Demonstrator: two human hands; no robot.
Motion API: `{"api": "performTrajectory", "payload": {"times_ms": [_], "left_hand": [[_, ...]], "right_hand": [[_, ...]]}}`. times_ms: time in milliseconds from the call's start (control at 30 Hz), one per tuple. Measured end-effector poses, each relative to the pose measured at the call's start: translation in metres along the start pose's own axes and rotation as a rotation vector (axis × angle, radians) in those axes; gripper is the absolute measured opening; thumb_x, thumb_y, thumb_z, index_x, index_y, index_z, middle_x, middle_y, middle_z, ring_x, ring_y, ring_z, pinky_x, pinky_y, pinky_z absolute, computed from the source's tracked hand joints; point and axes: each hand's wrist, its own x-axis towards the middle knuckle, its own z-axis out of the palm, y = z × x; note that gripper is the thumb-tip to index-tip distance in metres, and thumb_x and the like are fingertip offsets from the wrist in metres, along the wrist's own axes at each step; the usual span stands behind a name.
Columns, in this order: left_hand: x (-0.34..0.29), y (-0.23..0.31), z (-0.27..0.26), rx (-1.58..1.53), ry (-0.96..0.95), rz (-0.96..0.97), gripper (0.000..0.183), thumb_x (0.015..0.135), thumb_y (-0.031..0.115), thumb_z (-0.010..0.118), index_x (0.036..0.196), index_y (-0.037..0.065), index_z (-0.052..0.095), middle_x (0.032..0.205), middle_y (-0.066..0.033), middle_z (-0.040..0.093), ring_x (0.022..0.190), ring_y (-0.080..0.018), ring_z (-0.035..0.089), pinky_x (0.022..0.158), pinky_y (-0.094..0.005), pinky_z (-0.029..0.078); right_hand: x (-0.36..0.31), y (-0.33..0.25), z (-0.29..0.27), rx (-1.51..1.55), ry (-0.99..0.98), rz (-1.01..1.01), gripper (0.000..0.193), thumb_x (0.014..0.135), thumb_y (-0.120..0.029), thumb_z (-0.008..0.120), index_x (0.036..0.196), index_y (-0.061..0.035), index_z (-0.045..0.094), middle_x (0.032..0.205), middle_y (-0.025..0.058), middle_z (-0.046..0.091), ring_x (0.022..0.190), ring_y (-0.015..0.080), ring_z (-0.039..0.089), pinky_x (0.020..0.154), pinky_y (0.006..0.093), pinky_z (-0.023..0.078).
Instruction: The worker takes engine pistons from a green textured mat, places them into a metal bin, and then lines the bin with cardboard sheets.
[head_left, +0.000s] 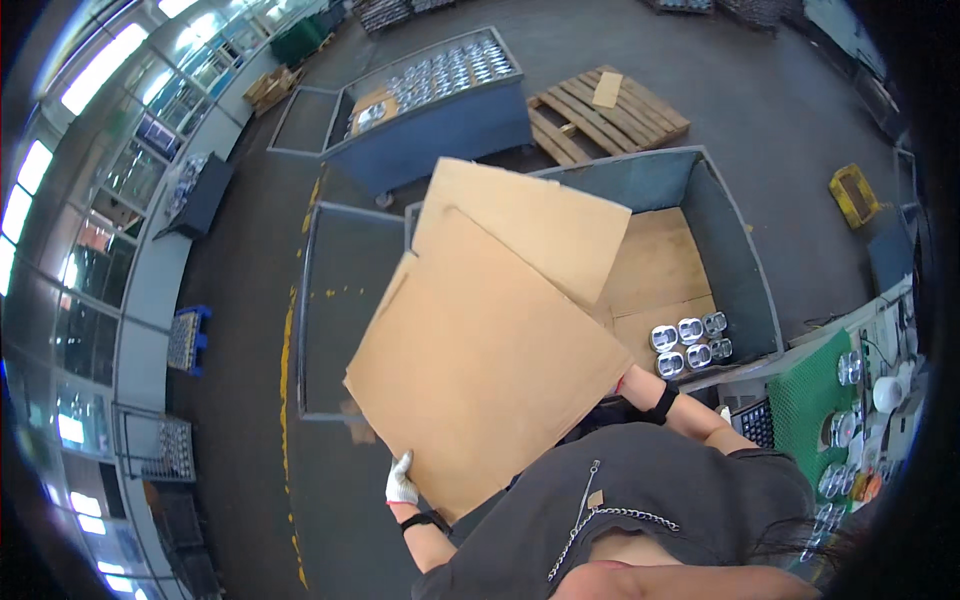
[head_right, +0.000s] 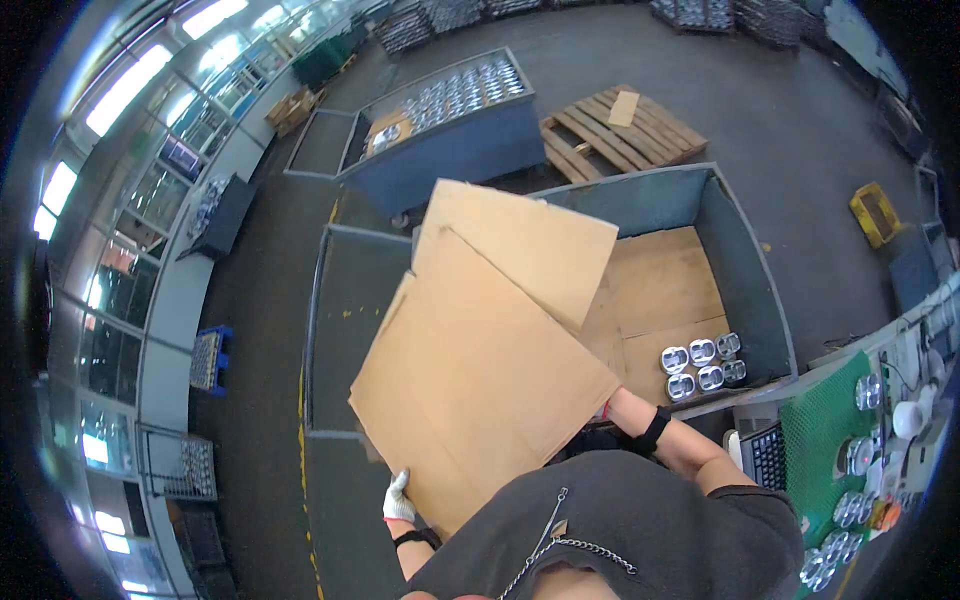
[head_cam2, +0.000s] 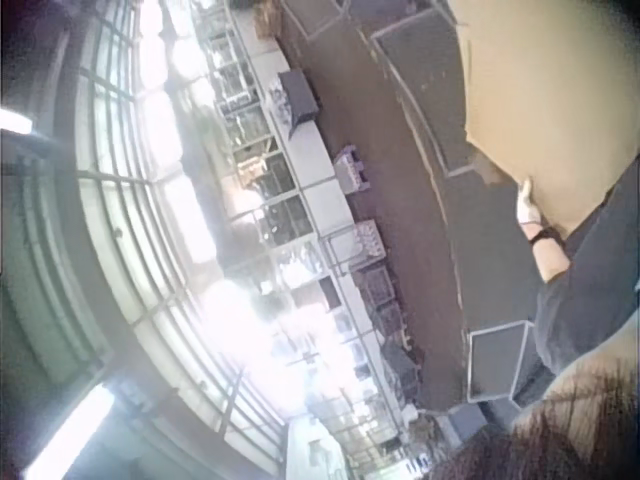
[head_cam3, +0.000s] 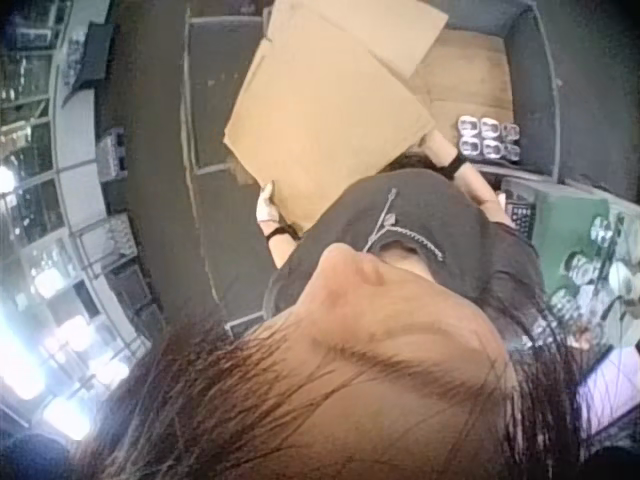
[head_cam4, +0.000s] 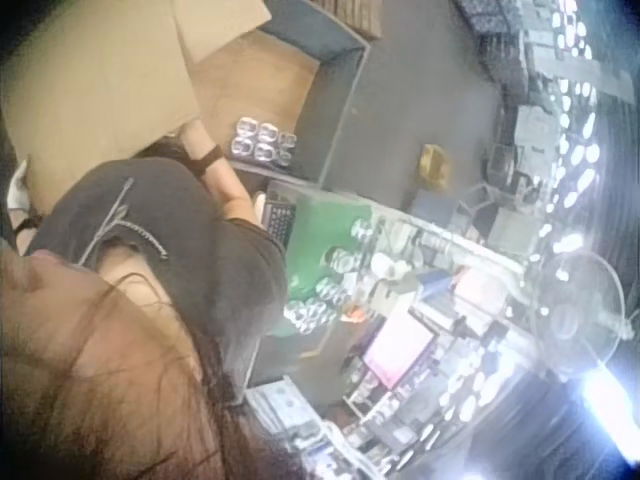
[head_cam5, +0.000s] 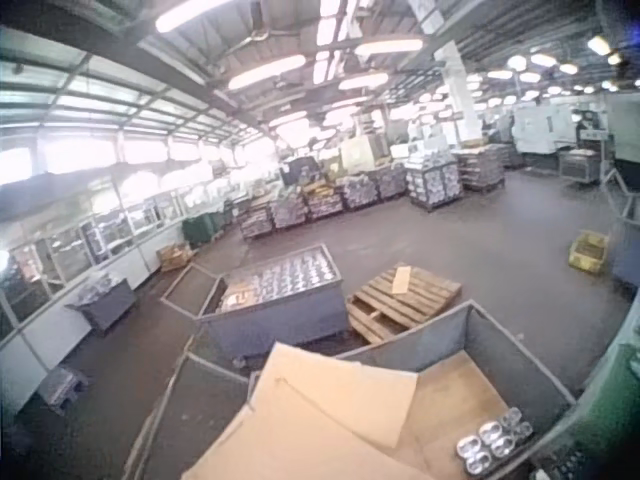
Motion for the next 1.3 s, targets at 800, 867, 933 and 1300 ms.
{"api": "performTrajectory", "payload": {"times_ms": [800, 867, 933, 1300], "left_hand": [[0.121, 0.075, 0.119, 0.214, -0.529, -0.255, 0.054, 0.088, 0.009, 0.067, 0.136, 0.006, 0.044, 0.124, -0.0127, 0.06, 0.109, -0.0305, 0.062, 0.089, -0.0479, 0.056], [0.12, 0.072, 0.131, 0.199, -0.583, -0.337, 0.056, 0.088, 0.01, 0.067, 0.137, 0.006, 0.042, 0.125, -0.0142, 0.059, 0.111, -0.0327, 0.062, 0.089, -0.0508, 0.056], [0.115, 0.066, 0.15, 0.175, -0.599, -0.431, 0.057, 0.087, 0.011, 0.068, 0.138, 0.007, 0.042, 0.127, -0.0148, 0.058, 0.112, -0.0346, 0.061, 0.09, -0.0534, 0.055], [0.167, 0.024, 0.343, 0.17, -0.769, -0.344, 0.059, 0.087, 0.009, 0.068, 0.139, 0.009, 0.041, 0.128, -0.0141, 0.057, 0.108, -0.0331, 0.063, 0.085, -0.0485, 0.058]], "right_hand": [[-0.083, 0.013, -0.021, 0.179, 0.052, -0.455, 0.041, 0.103, -0.031, 0.042, 0.139, -0.0116, 0.048, 0.138, 0.0067, 0.055, 0.122, 0.0225, 0.055, 0.103, 0.0395, 0.045], [-0.097, 0.008, -0.009, 0.14, 0.172, -0.515, 0.041, 0.103, -0.031, 0.043, 0.137, -0.011, 0.05, 0.136, 0.0071, 0.056, 0.12, 0.0224, 0.056, 0.102, 0.0392, 0.045], [-0.106, 0.0, 0.004, 0.102, 0.287, -0.575, 0.04, 0.102, -0.032, 0.045, 0.136, -0.0104, 0.052, 0.134, 0.0074, 0.058, 0.119, 0.0224, 0.058, 0.101, 0.0389, 0.046], [-0.14, -0.155, -0.039, 0.031, 0.313, -0.683, 0.042, 0.101, -0.034, 0.047, 0.136, -0.0106, 0.051, 0.131, 0.0059, 0.06, 0.116, 0.0195, 0.06, 0.097, 0.0373, 0.05]]}}
